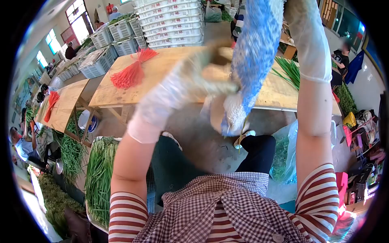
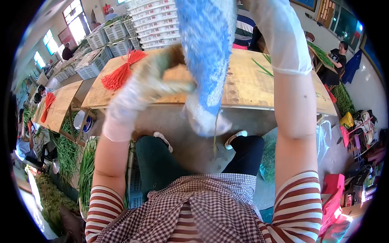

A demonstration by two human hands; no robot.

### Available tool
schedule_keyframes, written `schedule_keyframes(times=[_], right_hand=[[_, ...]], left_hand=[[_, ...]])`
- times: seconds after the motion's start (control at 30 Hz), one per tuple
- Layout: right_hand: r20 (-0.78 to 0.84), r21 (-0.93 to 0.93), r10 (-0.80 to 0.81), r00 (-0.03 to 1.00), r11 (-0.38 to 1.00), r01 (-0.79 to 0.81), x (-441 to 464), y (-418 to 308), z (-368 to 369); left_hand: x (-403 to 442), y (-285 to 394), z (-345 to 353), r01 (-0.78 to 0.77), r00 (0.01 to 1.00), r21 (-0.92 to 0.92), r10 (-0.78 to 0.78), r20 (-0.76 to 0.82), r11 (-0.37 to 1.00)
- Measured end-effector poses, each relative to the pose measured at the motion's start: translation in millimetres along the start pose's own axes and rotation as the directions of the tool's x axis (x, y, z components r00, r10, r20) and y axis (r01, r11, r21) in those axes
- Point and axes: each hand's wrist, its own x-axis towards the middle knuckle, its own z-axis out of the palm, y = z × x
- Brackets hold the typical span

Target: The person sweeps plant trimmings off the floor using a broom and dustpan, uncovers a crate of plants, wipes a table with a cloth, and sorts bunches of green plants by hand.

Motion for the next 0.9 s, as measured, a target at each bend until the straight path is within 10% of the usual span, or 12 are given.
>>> schedule_keyframes(times=[0.07, 0.13, 0.33, 0.43, 0.5, 0.57, 0.6, 0.7, 0.83, 0.9], right_hand=[[-0.037, -0.048, 0.004, 0.999, 0.999, -0.006, -11.9, -13.1, -11.7], [-0.051, -0.140, 0.072, 0.996, 0.987, -0.078, -33.9, -22.9, -30.4], [0.095, -0.525, 0.600, 0.794, 0.708, -0.472, -125.4, -16.9, -74.8], [0.144, -0.698, 0.750, 0.646, 0.540, -0.470, -160.7, 11.1, -67.9], [-0.043, -0.907, 0.575, 0.817, 0.320, -0.272, -186.9, 27.0, -48.1], [0.138, -0.604, 0.456, 0.879, 0.742, -0.290, -206.1, 43.7, -12.4], [0.126, -0.685, 0.568, 0.813, 0.642, -0.343, -213.2, 44.5, 1.9], [-0.007, -0.723, 0.887, 0.463, 0.315, -0.614, -213.1, 61.0, 12.1], [0.031, -0.809, 0.771, 0.636, 0.393, -0.437, -232.3, 80.2, -6.6], [0.088, -0.913, 0.813, 0.576, 0.296, -0.279, -245.3, 82.3, -1.8]], left_hand=[[-25.0, -2.3, 20.0, 0.342, 0.929, 0.086, -0.350, 0.121, 0.936], [-41.3, -28.0, 21.8, 0.234, 0.956, 0.354, -0.281, 0.088, 0.905], [-65.9, -71.1, -13.4, 0.407, 0.867, -0.420, -0.488, -0.104, 0.811], [-65.7, -51.2, -2.5, 0.394, 0.888, -0.207, -0.429, -0.167, 0.896], [-60.2, -39.0, 17.3, 0.389, 0.899, -0.125, -0.405, -0.164, 0.913], [-57.0, -37.6, 31.8, 0.336, 0.938, -0.176, -0.346, -0.031, 0.925], [-57.5, -26.5, 39.0, 0.333, 0.941, -0.246, -0.336, 0.031, 0.910], [-57.8, -15.4, 27.6, 0.342, 0.922, -0.028, -0.330, 0.202, 0.939], [-85.3, -64.6, -1.9, 0.080, 0.932, 0.779, -0.325, 0.164, 0.622], [-92.3, -66.7, -5.0, 0.050, 0.986, 0.670, -0.142, 0.083, 0.741]])
